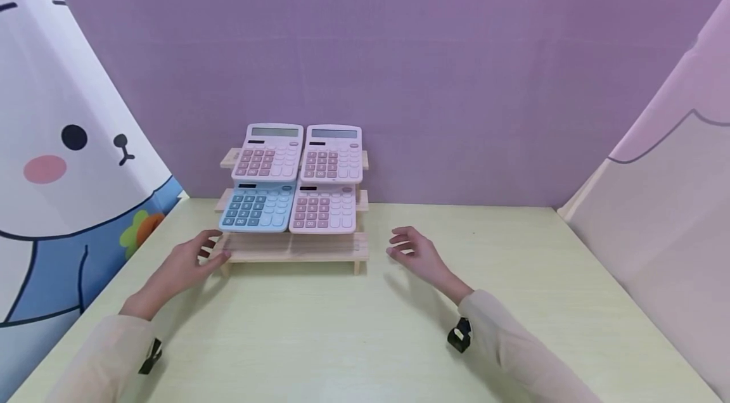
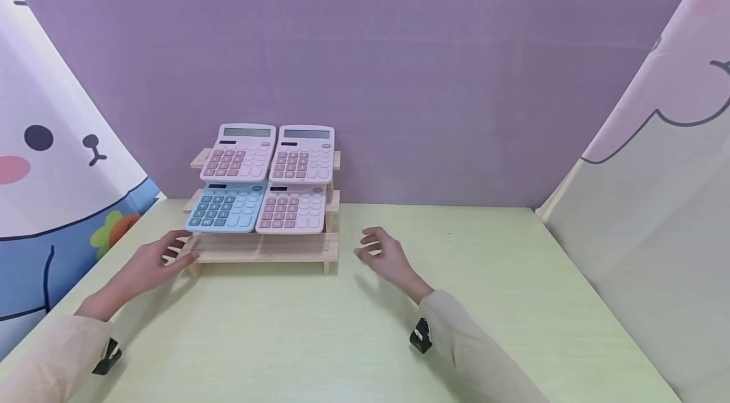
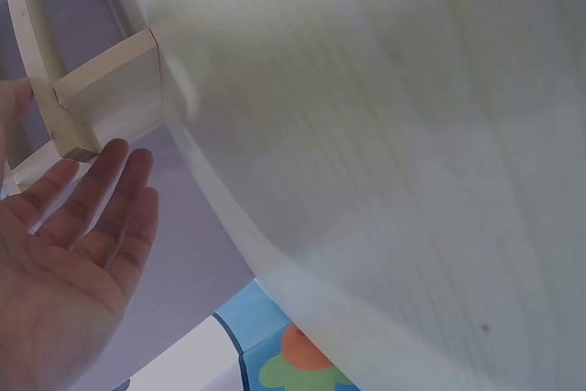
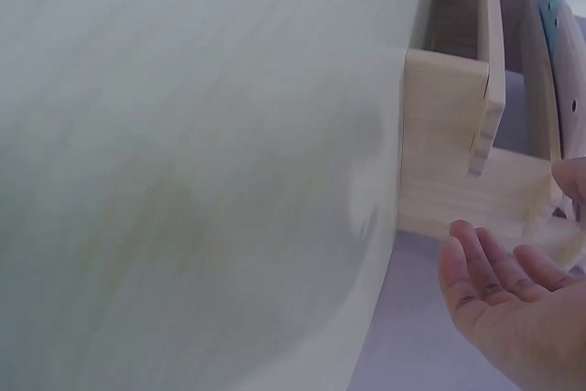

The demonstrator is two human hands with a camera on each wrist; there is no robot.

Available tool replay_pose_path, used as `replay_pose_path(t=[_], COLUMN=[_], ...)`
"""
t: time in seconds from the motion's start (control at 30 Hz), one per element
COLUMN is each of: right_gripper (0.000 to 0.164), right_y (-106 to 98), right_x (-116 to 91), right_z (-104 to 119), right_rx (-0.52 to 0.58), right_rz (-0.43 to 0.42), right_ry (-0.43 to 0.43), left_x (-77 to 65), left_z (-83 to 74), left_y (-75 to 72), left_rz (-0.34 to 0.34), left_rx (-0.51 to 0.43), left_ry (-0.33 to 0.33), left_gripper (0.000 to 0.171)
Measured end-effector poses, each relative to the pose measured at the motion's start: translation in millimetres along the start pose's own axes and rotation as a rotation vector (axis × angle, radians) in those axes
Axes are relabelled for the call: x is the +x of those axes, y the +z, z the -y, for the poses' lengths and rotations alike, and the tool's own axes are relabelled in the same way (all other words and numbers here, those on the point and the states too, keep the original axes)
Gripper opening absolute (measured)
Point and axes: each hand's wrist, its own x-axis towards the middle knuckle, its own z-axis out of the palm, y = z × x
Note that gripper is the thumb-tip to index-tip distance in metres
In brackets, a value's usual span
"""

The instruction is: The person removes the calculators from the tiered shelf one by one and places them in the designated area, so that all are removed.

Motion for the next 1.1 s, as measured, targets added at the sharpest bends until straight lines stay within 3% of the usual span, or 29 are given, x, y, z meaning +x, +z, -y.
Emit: replay_pose_path(t=[0.37,0.77,1.1], right_gripper=[0.036,0.044,0.046], right_y=[14.5,37.7,45.9], right_x=[-1.5,18.8,24.6], right_z=[41.4,11.3,7.7], right_rx=[0.088,0.179,0.238], right_rz=[0.035,0.043,0.015], right_ry=[0.106,0.203,0.238], left_x=[3.6,6.0,7.7], left_z=[4.1,6.5,9.3], left_y=[1.8,2.6,2.6], left_rz=[0.0,0.018,0.019], left_rx=[-0.038,-0.049,-0.067], left_ry=[0.022,0.022,0.005], left_gripper=[0.061,0.058,0.061])
